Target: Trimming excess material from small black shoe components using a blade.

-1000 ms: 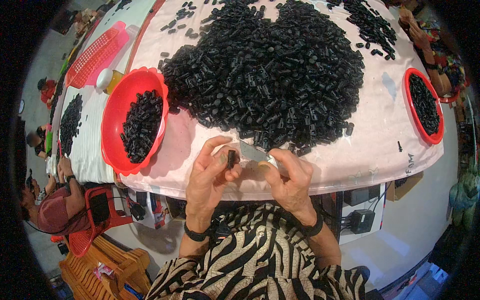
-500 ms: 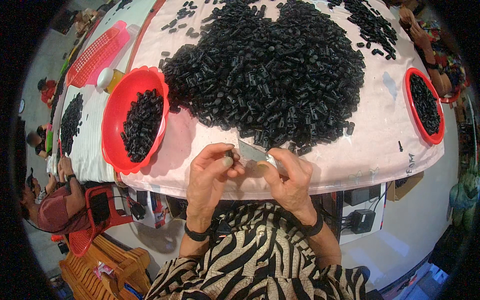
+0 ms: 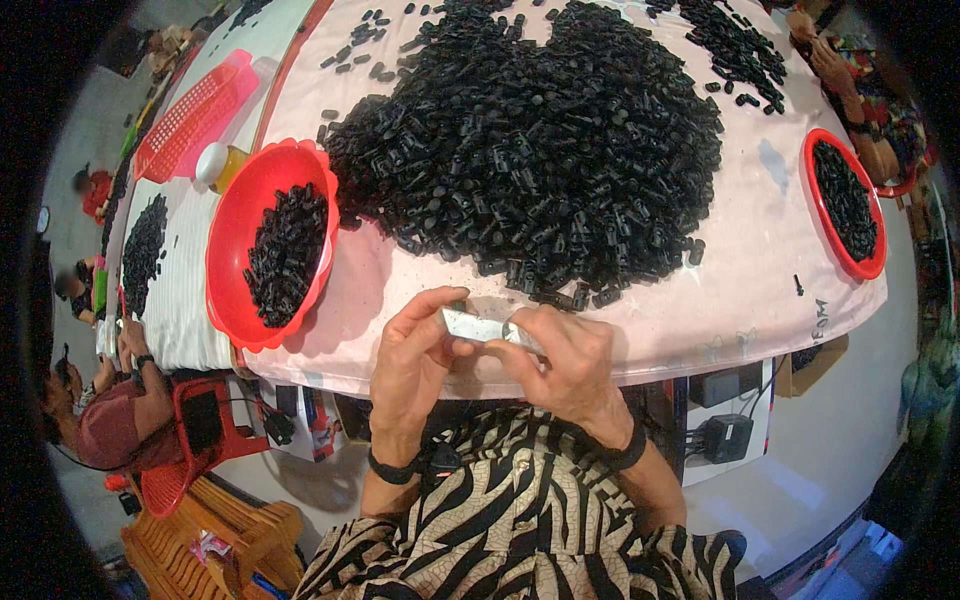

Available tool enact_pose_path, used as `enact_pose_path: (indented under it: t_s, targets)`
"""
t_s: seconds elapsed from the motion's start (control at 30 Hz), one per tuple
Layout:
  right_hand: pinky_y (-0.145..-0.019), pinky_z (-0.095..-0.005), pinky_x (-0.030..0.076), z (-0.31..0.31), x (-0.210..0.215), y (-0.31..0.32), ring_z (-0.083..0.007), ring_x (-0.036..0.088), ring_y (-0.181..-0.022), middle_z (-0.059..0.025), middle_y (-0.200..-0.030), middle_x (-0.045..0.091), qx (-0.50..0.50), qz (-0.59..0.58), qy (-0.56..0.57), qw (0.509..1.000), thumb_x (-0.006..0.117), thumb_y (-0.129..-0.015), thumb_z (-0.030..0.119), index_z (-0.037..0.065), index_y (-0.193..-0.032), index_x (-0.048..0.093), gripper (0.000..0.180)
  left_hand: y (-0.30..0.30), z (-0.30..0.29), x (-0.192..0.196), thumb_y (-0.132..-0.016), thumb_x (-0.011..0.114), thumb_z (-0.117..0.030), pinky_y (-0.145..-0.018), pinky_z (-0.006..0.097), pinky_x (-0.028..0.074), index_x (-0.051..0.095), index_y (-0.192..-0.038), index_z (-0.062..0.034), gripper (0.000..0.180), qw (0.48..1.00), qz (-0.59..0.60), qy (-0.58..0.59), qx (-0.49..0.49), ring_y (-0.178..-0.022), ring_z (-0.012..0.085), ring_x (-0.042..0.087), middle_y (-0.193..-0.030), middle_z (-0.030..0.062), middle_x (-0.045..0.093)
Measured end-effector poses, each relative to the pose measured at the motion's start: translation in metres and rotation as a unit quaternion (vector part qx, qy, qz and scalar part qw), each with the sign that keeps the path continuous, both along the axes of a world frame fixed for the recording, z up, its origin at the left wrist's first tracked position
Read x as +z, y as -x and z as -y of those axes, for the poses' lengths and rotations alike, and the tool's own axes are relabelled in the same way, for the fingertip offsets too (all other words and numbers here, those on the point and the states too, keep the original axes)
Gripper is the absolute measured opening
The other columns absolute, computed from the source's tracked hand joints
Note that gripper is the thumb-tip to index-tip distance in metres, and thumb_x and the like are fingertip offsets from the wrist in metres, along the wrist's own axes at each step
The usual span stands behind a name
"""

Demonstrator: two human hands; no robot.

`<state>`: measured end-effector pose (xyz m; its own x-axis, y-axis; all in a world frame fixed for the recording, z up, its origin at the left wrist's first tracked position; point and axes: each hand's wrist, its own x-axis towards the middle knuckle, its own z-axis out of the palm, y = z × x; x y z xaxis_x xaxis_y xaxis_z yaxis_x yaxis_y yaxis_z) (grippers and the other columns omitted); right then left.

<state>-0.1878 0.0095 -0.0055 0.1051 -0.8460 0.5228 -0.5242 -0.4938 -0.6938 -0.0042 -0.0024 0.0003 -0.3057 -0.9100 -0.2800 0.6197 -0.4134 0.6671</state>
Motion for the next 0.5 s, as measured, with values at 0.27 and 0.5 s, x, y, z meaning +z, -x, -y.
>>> enact_pose_path:
  t_s: [0.27,0.5]
  targets:
    - [-0.042,-0.0301,0.044,0.0014,-0.0047,-0.0050,-0.0205,0.058,-0.048,-0.0100,-0.064,0.060,0.022,-0.011,0.020,0.999,0.075,-0.076,0.021,0.000,-0.087,0.061,0.028,0.0004,0.0021,-0.0039,-0.093,0.054,-0.008,-0.071,0.022,0.050,0.058,-0.113,0.0032,0.023,1.000,-0.011,0.012,-0.004,-0.077,0.0105,0.061,-0.096,0.0105,0.066]
    - [-0.041,-0.0295,0.043,0.0016,-0.0040,-0.0067,-0.0177,0.057,-0.047,-0.0090,-0.063,0.059,0.021,-0.021,0.020,0.999,0.074,-0.077,0.023,0.000,-0.087,0.061,0.028,0.0015,0.0001,-0.0044,-0.093,0.054,-0.007,-0.071,0.022,0.050,0.058,-0.112,0.0037,0.022,1.000,-0.010,0.006,0.011,-0.075,0.0105,0.060,-0.091,0.0085,0.065]
